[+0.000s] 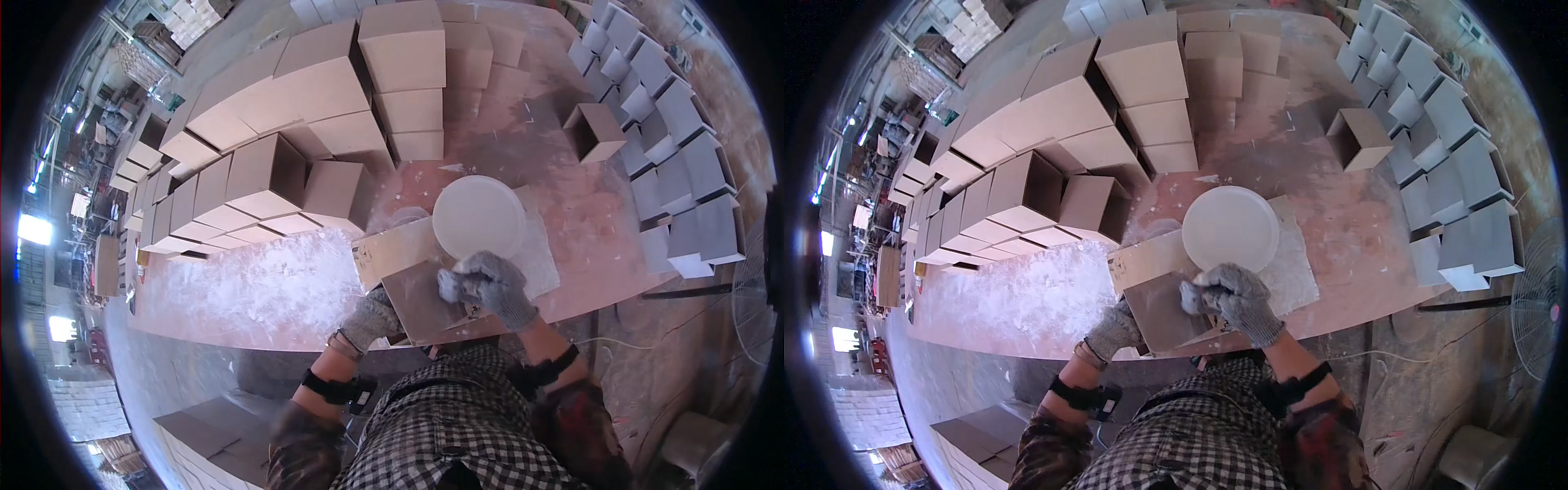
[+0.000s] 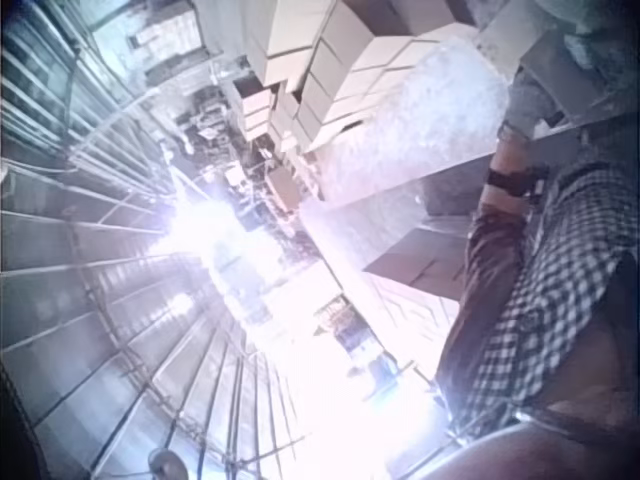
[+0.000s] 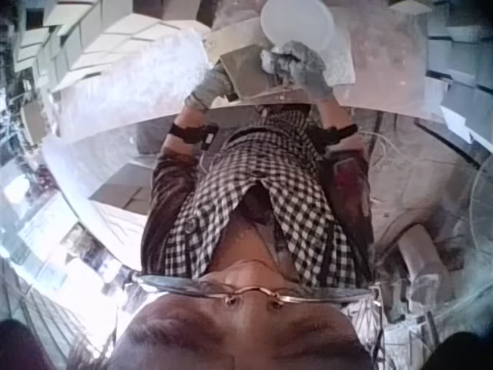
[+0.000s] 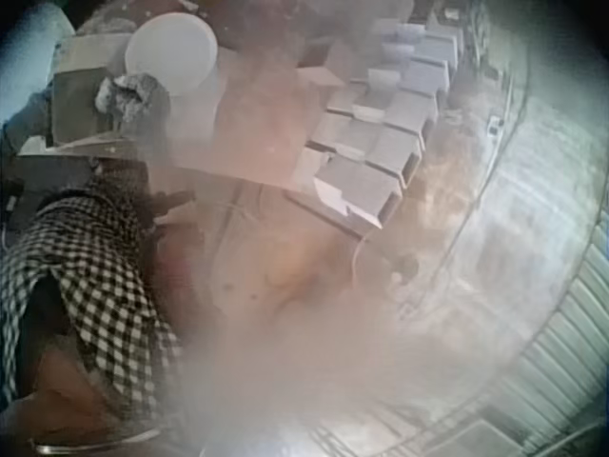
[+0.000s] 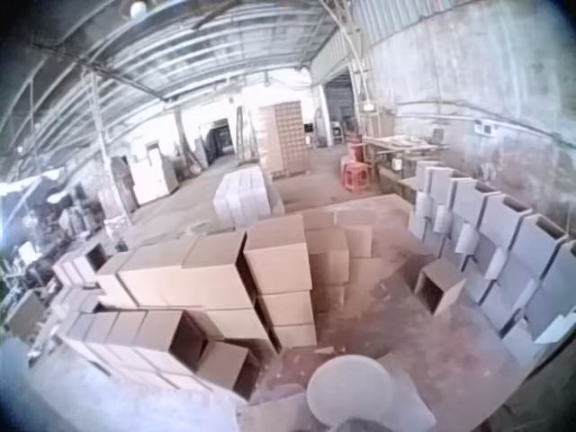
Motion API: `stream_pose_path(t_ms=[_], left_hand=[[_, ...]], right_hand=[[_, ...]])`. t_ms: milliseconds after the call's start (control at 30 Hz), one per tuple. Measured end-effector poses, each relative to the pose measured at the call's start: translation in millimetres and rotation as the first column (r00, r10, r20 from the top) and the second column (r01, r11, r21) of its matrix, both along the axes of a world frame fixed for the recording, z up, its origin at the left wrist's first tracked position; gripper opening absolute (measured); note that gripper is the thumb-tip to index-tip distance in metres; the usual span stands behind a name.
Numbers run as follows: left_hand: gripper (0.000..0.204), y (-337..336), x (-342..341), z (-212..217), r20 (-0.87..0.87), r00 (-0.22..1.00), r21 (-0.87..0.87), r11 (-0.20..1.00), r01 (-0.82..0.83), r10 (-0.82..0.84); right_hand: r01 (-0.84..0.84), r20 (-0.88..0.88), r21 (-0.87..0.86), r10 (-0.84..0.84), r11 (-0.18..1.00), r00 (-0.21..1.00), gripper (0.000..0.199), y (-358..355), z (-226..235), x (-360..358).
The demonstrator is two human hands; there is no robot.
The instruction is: The person repeatedly wipes the interior surfaces of small cardboard boxes using a cloth and a white liquid from a container. After cleaning, the person places the boxes into a row of larger boxes on the right side of the workspace.
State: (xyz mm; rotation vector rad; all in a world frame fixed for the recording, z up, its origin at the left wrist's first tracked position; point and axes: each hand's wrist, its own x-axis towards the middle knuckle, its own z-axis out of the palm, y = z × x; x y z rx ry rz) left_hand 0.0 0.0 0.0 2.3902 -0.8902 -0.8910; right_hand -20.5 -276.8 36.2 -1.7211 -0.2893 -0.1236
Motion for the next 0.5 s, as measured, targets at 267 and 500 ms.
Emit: stream_pose_path(t_ms=[267,500], left_hand=[[0.095,1.9,-6.5,-8.6,-0.118,0.989,-0.055,0.994,-0.093,0.086],[0.059,6.6,-18.3,-12.3,0.261,0.961,-0.180,0.982,-0.049,0.096]], right_hand=[[0.080,0.290,-0.264,0.000,0.961,0.957,0.016,-2.9,7.2,2.1],[-0.118,-0.063,-0.001,0.118,0.993,0.991,0.018,-13.5,2.7,-22.9]])
